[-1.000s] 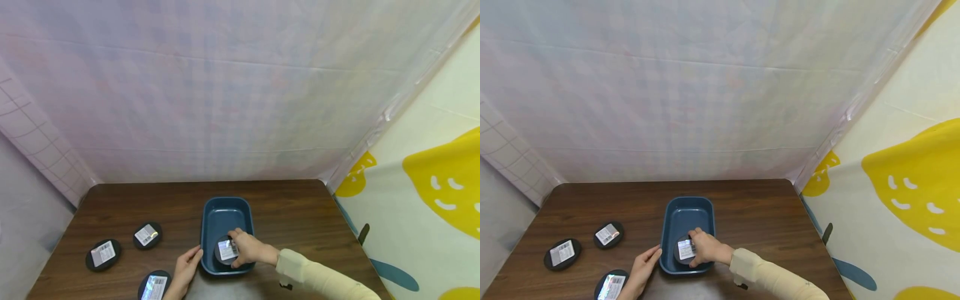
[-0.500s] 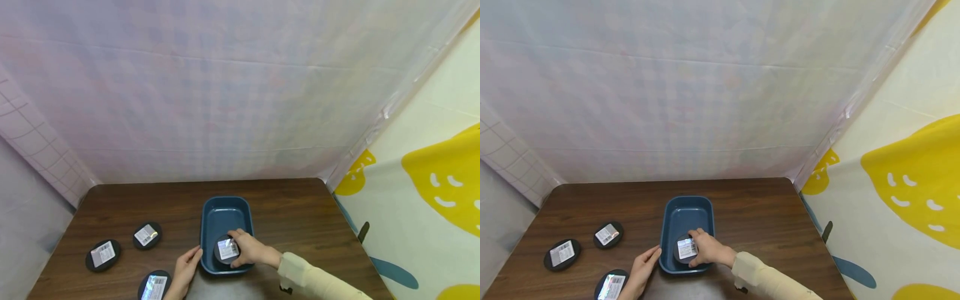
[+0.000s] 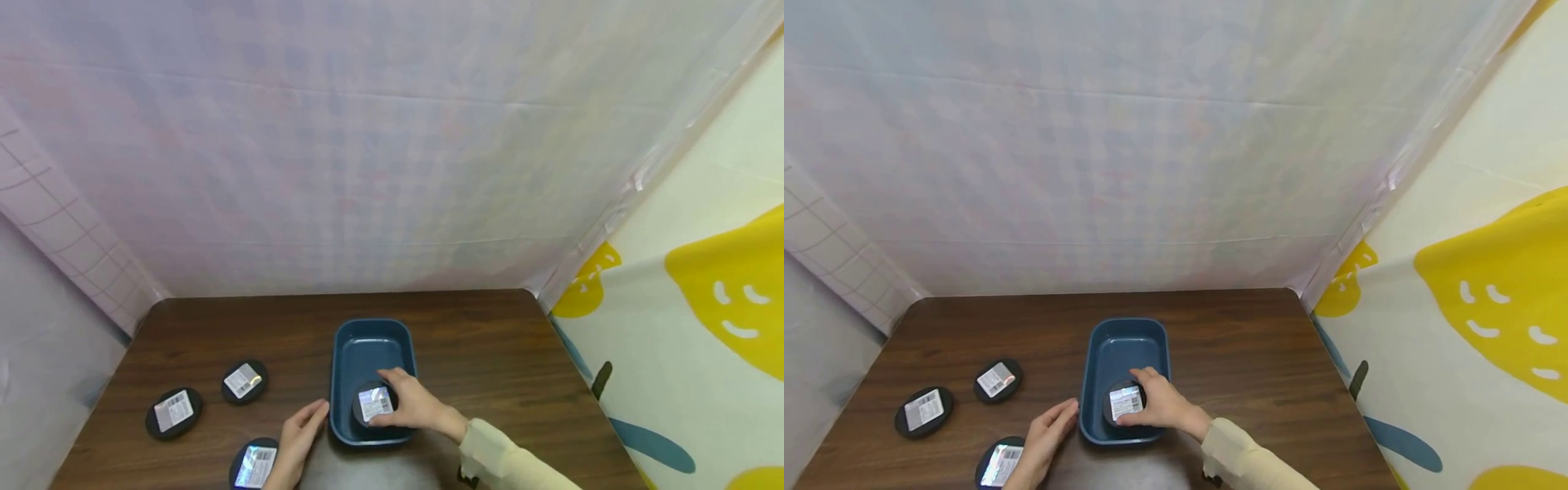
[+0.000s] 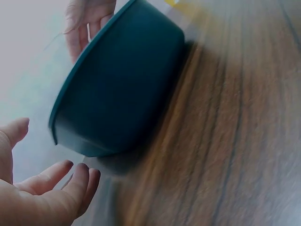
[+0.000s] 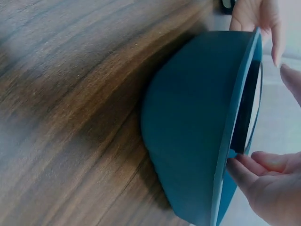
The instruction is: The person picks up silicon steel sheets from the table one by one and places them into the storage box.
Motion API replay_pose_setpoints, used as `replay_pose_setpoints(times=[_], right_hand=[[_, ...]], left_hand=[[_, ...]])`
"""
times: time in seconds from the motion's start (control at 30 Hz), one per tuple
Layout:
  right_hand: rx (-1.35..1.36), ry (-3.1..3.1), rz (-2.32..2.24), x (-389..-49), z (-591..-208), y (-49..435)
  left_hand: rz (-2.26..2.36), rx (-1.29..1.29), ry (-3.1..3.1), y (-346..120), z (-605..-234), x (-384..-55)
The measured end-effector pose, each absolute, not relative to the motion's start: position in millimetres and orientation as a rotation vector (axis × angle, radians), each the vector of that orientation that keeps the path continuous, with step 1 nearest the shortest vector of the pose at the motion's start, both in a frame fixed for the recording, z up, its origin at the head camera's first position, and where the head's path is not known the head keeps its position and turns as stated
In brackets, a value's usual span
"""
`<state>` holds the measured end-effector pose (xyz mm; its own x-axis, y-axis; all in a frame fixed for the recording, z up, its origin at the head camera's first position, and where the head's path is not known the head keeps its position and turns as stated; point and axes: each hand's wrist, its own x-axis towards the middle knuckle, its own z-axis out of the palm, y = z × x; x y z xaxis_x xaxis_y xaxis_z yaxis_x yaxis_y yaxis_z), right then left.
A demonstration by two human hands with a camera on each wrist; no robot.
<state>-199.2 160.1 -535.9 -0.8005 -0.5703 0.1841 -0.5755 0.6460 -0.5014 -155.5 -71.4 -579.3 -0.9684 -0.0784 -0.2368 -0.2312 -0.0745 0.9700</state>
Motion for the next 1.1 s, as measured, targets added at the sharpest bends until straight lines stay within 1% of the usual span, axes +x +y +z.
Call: replay_pose_setpoints(times=[0.2,0.3,0.5,0.7,0.83,0.9,1.0,1.1], right_hand=[[0.863,-2.639,1.09,-203.2,-539.0,162.0],[0.766,-2.57,1.243,-203.1,-540.9,163.5],[0.535,-2.455,1.409,-201.8,-545.9,166.7],[0.311,-2.377,1.492,-196.0,-535.8,164.3],[0.244,-2.32,1.559,-187.7,-520.4,159.9],[0.205,-2.305,1.598,-184.9,-516.3,158.5],[0.097,-2.252,1.729,-186.4,-520.8,159.0],[-0.05,-2.187,1.849,-193.6,-535.8,163.7]], left_hand=[[2.194,-0.384,2.076,-86.7,-573.0,-155.6],[2.173,-0.41,2.115,-93.0,-569.8,-155.1],[2.071,-0.486,2.244,-105.5,-560.8,-151.7],[2.124,-0.47,2.286,-114.8,-559.0,-148.0],[2.047,-0.396,2.574,-118.4,-561.7,-141.8],[1.932,-0.341,2.809,-120.5,-564.7,-138.1],[1.736,-0.315,3.103,-124.5,-569.6,-131.8],[1.642,-0.339,3.221,-129.1,-574.3,-125.6]])
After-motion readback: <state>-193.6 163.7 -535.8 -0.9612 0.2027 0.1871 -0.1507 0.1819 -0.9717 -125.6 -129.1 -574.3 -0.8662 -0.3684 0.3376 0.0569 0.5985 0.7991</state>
